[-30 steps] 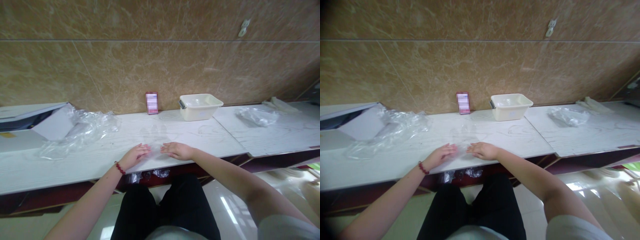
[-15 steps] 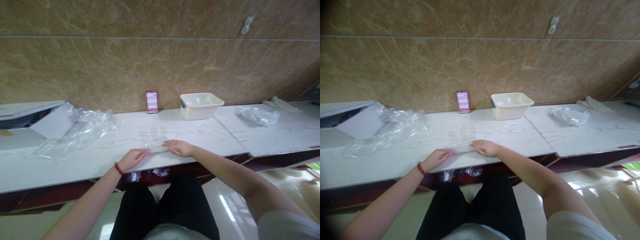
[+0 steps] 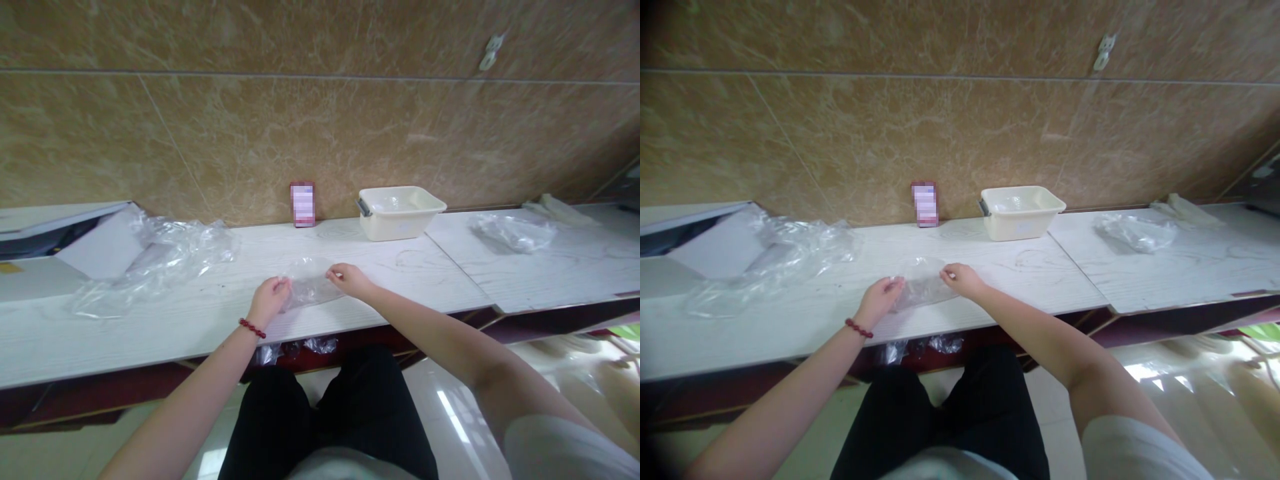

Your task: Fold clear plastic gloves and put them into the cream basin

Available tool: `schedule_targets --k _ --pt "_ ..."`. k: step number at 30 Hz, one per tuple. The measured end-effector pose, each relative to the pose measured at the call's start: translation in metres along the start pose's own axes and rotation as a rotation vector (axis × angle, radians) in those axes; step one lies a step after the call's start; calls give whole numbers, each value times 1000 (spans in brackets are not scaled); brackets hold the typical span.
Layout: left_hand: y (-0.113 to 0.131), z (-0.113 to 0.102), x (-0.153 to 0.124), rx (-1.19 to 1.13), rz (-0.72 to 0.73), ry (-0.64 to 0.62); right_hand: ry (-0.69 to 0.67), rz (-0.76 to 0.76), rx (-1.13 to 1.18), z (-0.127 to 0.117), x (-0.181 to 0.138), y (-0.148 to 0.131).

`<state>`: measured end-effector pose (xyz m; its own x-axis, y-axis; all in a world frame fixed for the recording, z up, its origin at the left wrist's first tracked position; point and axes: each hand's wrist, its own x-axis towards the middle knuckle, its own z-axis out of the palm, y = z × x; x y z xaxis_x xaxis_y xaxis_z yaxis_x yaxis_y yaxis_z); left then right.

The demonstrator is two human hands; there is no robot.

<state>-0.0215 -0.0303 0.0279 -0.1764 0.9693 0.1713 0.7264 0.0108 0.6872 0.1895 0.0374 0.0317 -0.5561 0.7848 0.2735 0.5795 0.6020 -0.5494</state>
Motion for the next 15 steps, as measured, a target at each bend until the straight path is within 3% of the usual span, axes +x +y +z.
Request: schedule_targets --k 4,11,15 --pt "-4 8 9 21 -33 135 178 94 -53 11 12 5" --pt "-3 22 20 -424 -332 247 120 390 -12 16 23 2" --pt "-1 29 27 -564 -362 261 133 451 20 17 27 0"
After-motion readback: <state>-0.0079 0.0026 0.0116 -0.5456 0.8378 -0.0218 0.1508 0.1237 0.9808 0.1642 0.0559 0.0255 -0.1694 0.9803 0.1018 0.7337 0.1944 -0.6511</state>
